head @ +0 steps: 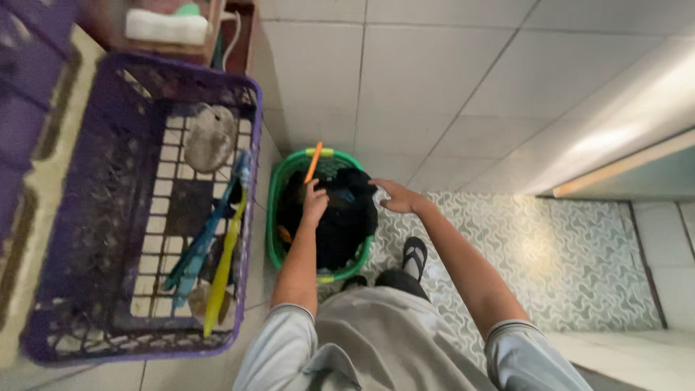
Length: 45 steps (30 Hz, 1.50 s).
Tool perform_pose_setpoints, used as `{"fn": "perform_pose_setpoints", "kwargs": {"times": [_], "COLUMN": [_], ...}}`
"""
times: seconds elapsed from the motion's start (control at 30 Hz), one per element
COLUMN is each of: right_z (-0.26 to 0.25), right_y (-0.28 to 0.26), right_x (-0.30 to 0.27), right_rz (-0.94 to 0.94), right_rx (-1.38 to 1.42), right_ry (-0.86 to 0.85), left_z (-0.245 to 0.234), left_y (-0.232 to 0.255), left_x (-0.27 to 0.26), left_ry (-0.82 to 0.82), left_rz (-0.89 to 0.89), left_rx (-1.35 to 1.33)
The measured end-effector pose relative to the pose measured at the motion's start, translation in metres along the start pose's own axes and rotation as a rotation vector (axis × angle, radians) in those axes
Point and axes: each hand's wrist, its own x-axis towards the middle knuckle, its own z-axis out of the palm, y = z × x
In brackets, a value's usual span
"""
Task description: The person wipes a tiled wall with a cloth and then scrubs the tiles using a long-handled orange brush.
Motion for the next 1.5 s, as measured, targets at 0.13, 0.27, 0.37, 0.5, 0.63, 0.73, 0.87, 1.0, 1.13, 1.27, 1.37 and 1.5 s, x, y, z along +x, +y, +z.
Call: {"fn": "perform_pose_setpoints", "kwargs": {"times": [0.13,0.27,0.37,0.5,0.63,0.73,0.87,1.0,1.13,1.27,1.37,1.5], "right_z": [-0.013,-0.037,-0.068,-0.104,-0.11,-0.11,-0.099,-0.082,-0.049,-0.023,-0.008,-0.01], "right_y": [0.007,-0.006,-0.022,-0.02,-0.001,0.007,-0.005,-0.029,-0.05,-0.07,-0.09,-0.116], "right_x": [0.043,0.055,0.045,0.031,0.023,0.018,0.008,0.008,0.009,0.009,0.004,-0.021], "right_rz": [-0.018,-0.054,0.039,0.068,0.108,0.154,0.215,0.262,0.087,-0.057,0.118,0.353], "right_rx": [0.044,0.014,0.042,0.069,0.188,0.205,0.236,0.242,0.228,0.137,-0.214,-0.382], "right_ry": [-0.062,-0.091,-0.11,-0.093,-0.045,-0.014,0.019,0.033,0.18,0.389,0.38,0.177], "left_z": [0.005,0.012,0.016,0.015,0.012,0.021,0.039,0.057,0.061,0.06,0.078,0.095], "left_y": [0.014,0.023,0.016,-0.016,-0.021,-0.014,-0.003,0.019,0.012,0.009,0.017,0.034], "left_x": [0.029,0.06,0.086,0.128,0.13,0.131,0.105,0.065,0.02,-0.011,-0.032,-0.058], "left_ry": [0.014,0.032,0.046,0.051,0.033,0.074,0.251,0.409,0.396,0.19,0.011,-0.06], "left_rz": [-0.034,-0.205,-0.288,-0.451,-0.446,-0.405,-0.281,-0.172,0.381,0.802,0.529,0.776], "left_rx": [-0.081,-0.124,-0.2,-0.39,-0.367,-0.337,-0.504,-0.346,0.107,0.462,0.626,0.636]}}
